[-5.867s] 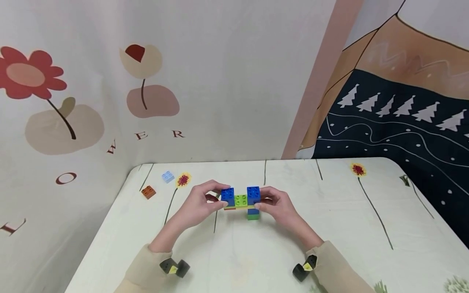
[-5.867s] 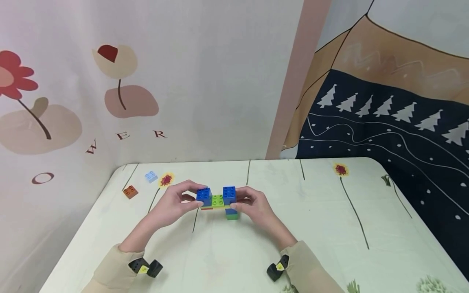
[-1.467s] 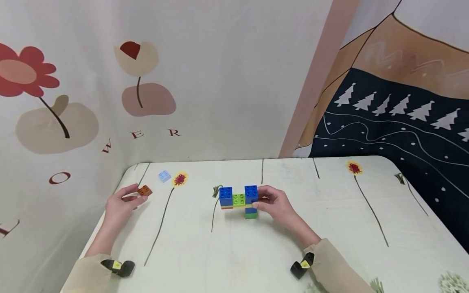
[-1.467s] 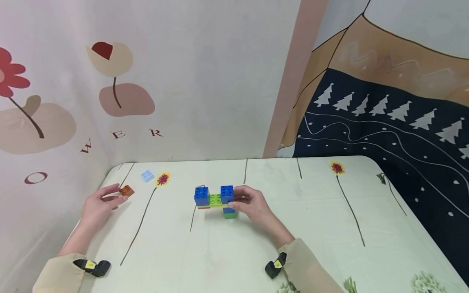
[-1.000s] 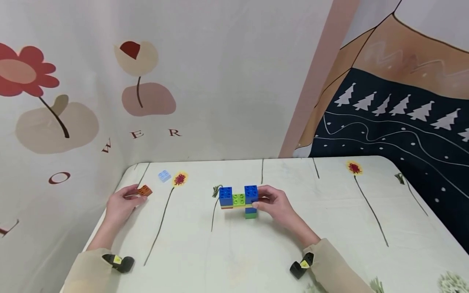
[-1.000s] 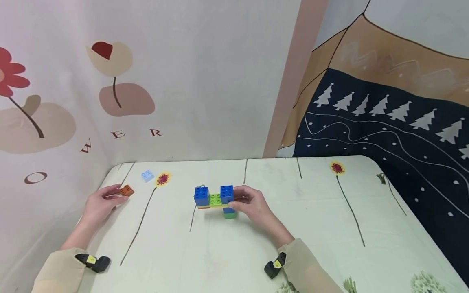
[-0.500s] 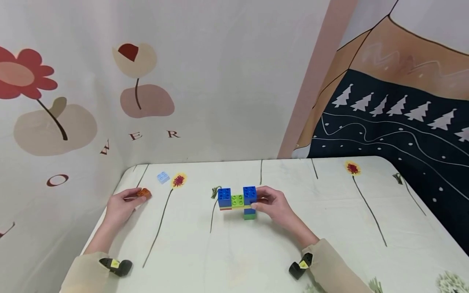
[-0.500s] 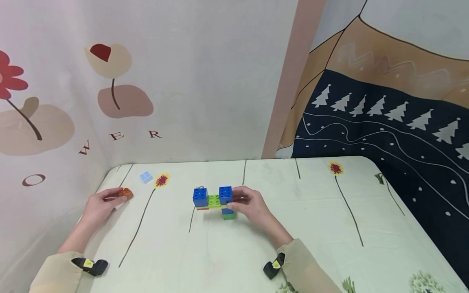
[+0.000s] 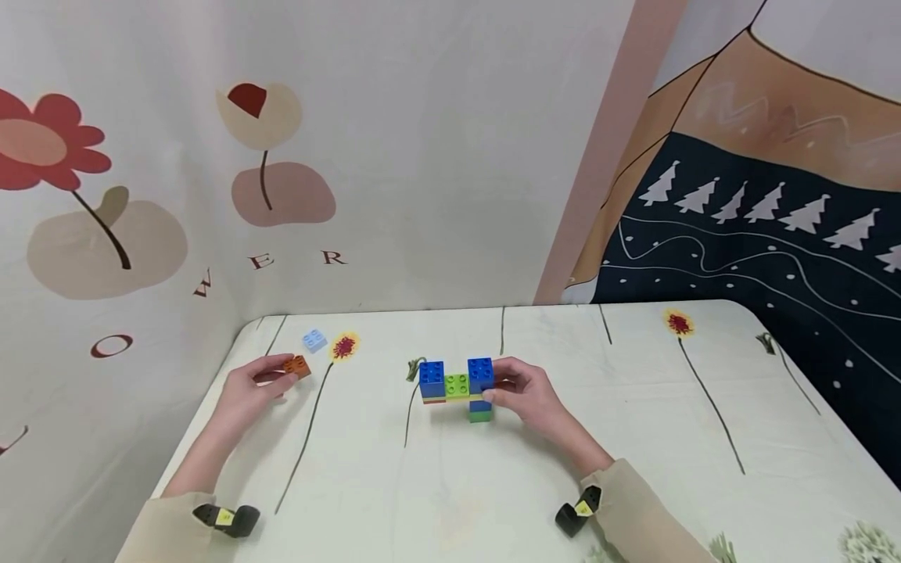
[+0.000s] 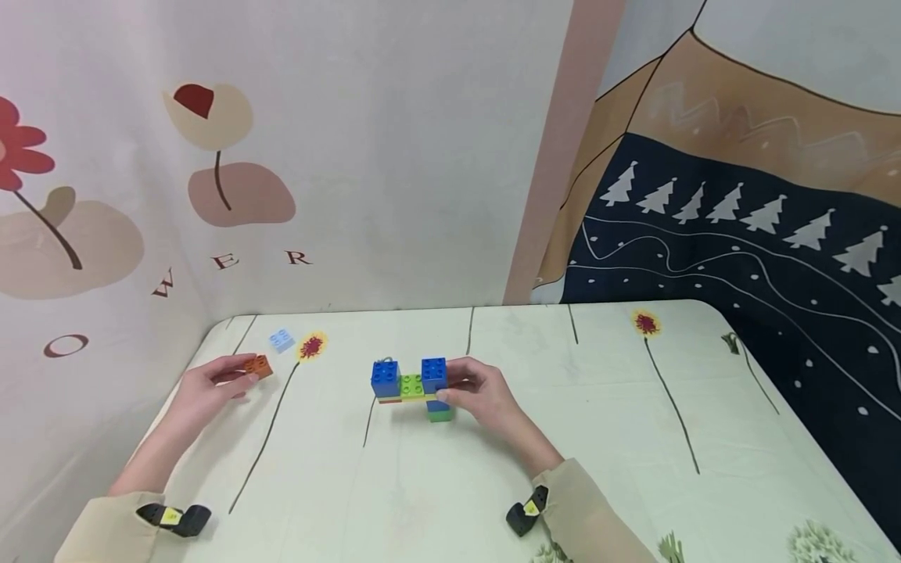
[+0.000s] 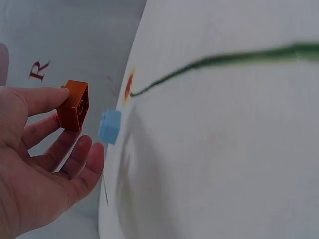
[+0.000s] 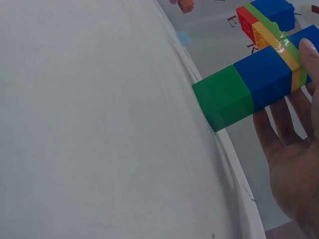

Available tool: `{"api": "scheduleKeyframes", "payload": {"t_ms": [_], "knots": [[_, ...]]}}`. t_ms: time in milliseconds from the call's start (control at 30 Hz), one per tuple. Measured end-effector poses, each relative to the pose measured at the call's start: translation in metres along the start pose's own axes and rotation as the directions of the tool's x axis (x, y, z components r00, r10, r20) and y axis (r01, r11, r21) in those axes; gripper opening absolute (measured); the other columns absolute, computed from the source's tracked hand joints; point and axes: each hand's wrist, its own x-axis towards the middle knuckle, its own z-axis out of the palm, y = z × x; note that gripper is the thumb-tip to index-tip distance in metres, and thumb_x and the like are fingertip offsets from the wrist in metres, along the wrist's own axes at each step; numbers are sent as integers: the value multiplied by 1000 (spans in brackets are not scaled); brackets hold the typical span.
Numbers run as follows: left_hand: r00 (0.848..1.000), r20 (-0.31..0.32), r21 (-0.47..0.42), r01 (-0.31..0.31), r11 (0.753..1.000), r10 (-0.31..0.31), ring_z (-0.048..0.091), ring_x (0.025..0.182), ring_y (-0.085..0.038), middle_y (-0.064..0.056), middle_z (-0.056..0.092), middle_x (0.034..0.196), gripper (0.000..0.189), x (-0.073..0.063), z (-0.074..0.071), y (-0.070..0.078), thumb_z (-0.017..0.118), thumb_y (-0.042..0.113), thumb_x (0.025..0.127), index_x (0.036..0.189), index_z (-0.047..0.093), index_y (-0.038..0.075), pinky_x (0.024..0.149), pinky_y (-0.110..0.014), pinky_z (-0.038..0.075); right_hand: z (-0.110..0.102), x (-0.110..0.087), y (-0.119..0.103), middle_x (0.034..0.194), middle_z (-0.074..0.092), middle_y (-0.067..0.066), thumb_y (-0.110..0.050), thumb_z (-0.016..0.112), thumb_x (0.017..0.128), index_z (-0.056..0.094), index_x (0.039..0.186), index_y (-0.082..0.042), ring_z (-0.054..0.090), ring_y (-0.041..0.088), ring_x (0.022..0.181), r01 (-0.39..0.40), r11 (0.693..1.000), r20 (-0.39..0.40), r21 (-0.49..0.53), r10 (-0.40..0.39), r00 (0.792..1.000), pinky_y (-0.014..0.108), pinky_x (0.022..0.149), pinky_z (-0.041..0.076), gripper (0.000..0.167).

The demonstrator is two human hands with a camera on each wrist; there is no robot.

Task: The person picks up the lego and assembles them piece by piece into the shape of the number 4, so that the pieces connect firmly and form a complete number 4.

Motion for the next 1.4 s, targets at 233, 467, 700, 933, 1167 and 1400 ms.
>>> {"api": "scheduleKeyframes", "payload": {"t_ms": [233,467,700,933,1167,1400], "knots": [[997,-6,-1,-76,997,76,59,110,-30,-26,65,124,45,-5,7,24,71,16,98,137,60,-4,73,-16,51,0,-1,0,120,68,18,-5,76,93,65,127,4,65,29,106,-9,1000,-6,-2,9,1000,24,92,54,37],[990,6,-47,-142,989,142,58,101,-5,-21,68,119,43,-10,17,46,73,15,97,135,64,-2,76,-16,52,0,-1,2,120,68,19,-5,76,92,64,127,5,66,28,106,-7,1000,-1,14,7,1000,25,92,54,37],[976,11,-137,-214,967,217,64,101,-8,-16,63,123,41,-21,26,71,74,12,96,134,65,2,80,-16,54,0,-1,1,119,67,19,-5,76,92,64,127,4,66,27,105,1,1000,-1,17,-1,1000,25,92,54,38],[965,73,-237,-229,944,252,68,92,-13,-19,61,125,41,-28,33,94,75,6,94,134,66,1,77,-21,56,0,-2,-1,119,67,19,-4,76,92,64,127,4,65,27,105,7,1000,-7,1,-7,1000,24,92,54,37],[939,94,-196,-307,931,330,59,110,-22,-11,65,123,39,-25,50,106,75,4,93,132,68,5,83,-19,54,3,0,-1,119,67,18,-4,76,92,65,126,4,65,28,106,2,1000,-2,15,-2,1000,25,93,54,36],[917,120,-295,-333,896,381,60,113,-27,-13,64,124,40,-24,62,125,73,0,93,133,66,2,87,-20,55,1,-2,-1,119,67,19,-5,76,93,64,127,4,65,28,106,-1,1000,-7,12,1,1000,25,92,54,37]]}}
